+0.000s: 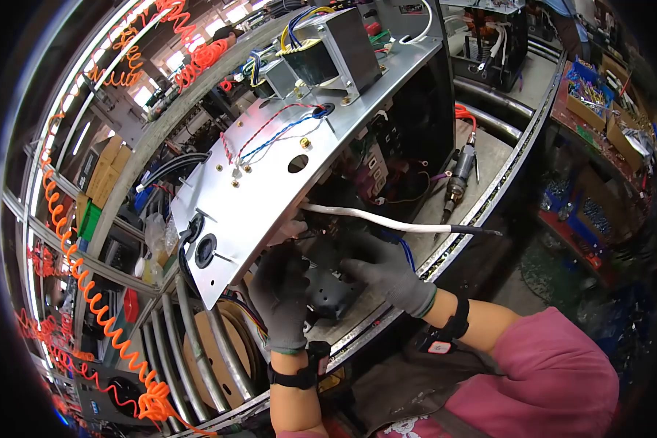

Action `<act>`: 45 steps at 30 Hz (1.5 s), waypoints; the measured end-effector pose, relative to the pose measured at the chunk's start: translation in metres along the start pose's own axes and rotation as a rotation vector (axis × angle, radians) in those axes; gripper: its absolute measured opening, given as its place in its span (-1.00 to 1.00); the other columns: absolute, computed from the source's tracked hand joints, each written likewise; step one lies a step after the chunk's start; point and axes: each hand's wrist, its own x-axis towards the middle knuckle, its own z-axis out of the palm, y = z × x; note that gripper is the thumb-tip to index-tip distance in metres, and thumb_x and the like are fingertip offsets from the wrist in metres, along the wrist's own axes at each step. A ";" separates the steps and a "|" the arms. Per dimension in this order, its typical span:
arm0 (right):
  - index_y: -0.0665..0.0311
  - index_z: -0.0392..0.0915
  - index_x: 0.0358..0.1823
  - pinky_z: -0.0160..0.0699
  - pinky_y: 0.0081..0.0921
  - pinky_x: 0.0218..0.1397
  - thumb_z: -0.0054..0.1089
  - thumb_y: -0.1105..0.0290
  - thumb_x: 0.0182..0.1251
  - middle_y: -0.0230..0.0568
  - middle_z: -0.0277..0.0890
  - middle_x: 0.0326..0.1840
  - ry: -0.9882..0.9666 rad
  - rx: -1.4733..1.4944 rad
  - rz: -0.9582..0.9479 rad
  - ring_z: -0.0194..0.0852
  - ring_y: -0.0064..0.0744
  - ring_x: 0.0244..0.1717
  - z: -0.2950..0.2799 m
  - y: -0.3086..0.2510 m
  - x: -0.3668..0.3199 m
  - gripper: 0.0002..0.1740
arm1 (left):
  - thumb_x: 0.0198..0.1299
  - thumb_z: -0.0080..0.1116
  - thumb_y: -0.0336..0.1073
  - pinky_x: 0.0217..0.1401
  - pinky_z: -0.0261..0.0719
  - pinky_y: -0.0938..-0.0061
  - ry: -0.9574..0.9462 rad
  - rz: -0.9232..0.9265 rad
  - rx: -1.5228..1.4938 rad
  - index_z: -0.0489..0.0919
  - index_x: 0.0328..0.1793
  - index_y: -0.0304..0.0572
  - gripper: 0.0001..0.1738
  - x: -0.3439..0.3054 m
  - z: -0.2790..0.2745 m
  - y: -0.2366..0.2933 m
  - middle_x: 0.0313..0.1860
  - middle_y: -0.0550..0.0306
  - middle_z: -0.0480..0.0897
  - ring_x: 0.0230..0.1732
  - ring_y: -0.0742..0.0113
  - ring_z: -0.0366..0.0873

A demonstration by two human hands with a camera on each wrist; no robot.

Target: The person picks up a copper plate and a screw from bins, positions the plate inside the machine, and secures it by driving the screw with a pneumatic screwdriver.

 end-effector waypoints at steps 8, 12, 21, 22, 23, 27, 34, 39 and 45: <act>0.39 0.39 0.18 0.54 -0.53 -0.06 0.09 0.41 0.29 -0.21 0.53 -0.14 -0.036 -0.040 -0.075 0.52 -0.52 -0.18 0.020 0.021 0.002 -0.57 | 0.12 0.24 -0.41 -0.02 0.45 0.31 0.205 0.508 0.584 0.68 -0.15 -0.24 -0.83 0.017 0.002 -0.036 -0.23 -0.05 0.64 -0.12 0.07 0.55; 0.38 0.31 0.22 0.48 -0.49 0.10 0.14 0.44 0.26 -0.17 0.46 0.03 -0.109 0.032 -0.137 0.45 -0.46 0.03 0.023 0.027 0.009 -0.50 | 0.07 0.27 -0.46 -0.10 0.50 0.38 0.267 0.540 0.496 0.69 -0.20 -0.28 -0.84 0.018 0.015 -0.038 -0.17 -0.03 0.65 -0.14 0.15 0.59; 0.36 0.34 0.11 0.49 -0.46 0.06 0.14 0.47 0.22 -0.21 0.48 -0.10 -0.159 0.060 -0.138 0.46 -0.48 -0.06 0.019 0.048 0.026 -0.58 | 0.12 0.18 -0.46 -0.04 0.49 0.34 0.188 0.525 0.671 0.70 -0.17 -0.28 -0.83 0.016 0.017 -0.028 -0.12 -0.02 0.62 -0.02 0.11 0.54; 0.37 0.33 0.11 0.49 -0.46 0.05 0.14 0.47 0.22 -0.21 0.48 -0.10 -0.162 0.067 -0.136 0.46 -0.48 -0.07 0.019 0.046 0.024 -0.58 | 0.12 0.18 -0.46 -0.04 0.49 0.34 0.181 0.525 0.668 0.70 -0.17 -0.28 -0.83 0.015 0.018 -0.026 -0.12 -0.02 0.62 -0.02 0.11 0.54; 0.37 0.33 0.11 0.49 -0.46 0.05 0.14 0.47 0.22 -0.21 0.48 -0.10 -0.154 0.068 -0.135 0.46 -0.48 -0.07 0.019 0.042 0.023 -0.58 | 0.11 0.19 -0.44 -0.01 0.48 0.33 0.179 0.483 0.624 0.70 -0.17 -0.28 -0.82 0.015 0.019 -0.023 -0.11 -0.03 0.61 0.01 0.11 0.53; 0.36 0.32 0.12 0.49 -0.48 0.04 0.12 0.49 0.19 -0.24 0.47 -0.13 -0.187 0.110 -0.155 0.45 -0.49 -0.09 0.019 0.037 0.024 -0.56 | 0.04 0.22 -0.43 0.10 0.44 0.29 0.259 0.420 0.380 0.69 -0.19 -0.31 -0.80 0.018 0.027 -0.039 -0.09 -0.03 0.60 0.04 0.11 0.51; 0.37 0.13 0.37 0.49 -0.49 0.03 0.03 0.59 0.23 -0.22 0.44 0.05 -0.385 -0.136 -0.060 0.39 -0.52 -0.04 0.004 0.053 0.034 -0.36 | 0.10 0.17 -0.52 0.02 0.49 0.39 0.182 0.278 0.322 0.65 -0.15 -0.39 -0.82 0.014 0.027 -0.034 -0.12 0.01 0.61 -0.04 0.23 0.54; 0.34 0.32 0.28 0.52 -0.46 -0.04 0.14 0.37 0.21 -0.14 0.53 -0.14 -0.372 -0.107 0.055 0.50 -0.43 -0.13 0.000 0.043 0.031 -0.43 | -0.01 0.38 -0.55 0.03 0.53 0.44 0.334 0.409 0.370 0.49 -0.01 -0.33 -0.59 0.018 0.038 -0.044 -0.09 0.06 0.56 -0.09 0.34 0.52; 0.38 0.48 -0.01 0.53 -0.43 -0.18 0.19 0.46 0.21 -0.16 0.53 -0.31 -0.342 -0.129 0.004 0.49 -0.41 -0.25 -0.003 0.029 0.027 -0.68 | 0.33 0.07 -0.12 0.33 0.36 0.29 0.187 0.069 -0.098 0.30 0.36 -0.25 -0.44 0.000 0.016 -0.082 0.29 0.03 0.41 0.29 0.23 0.38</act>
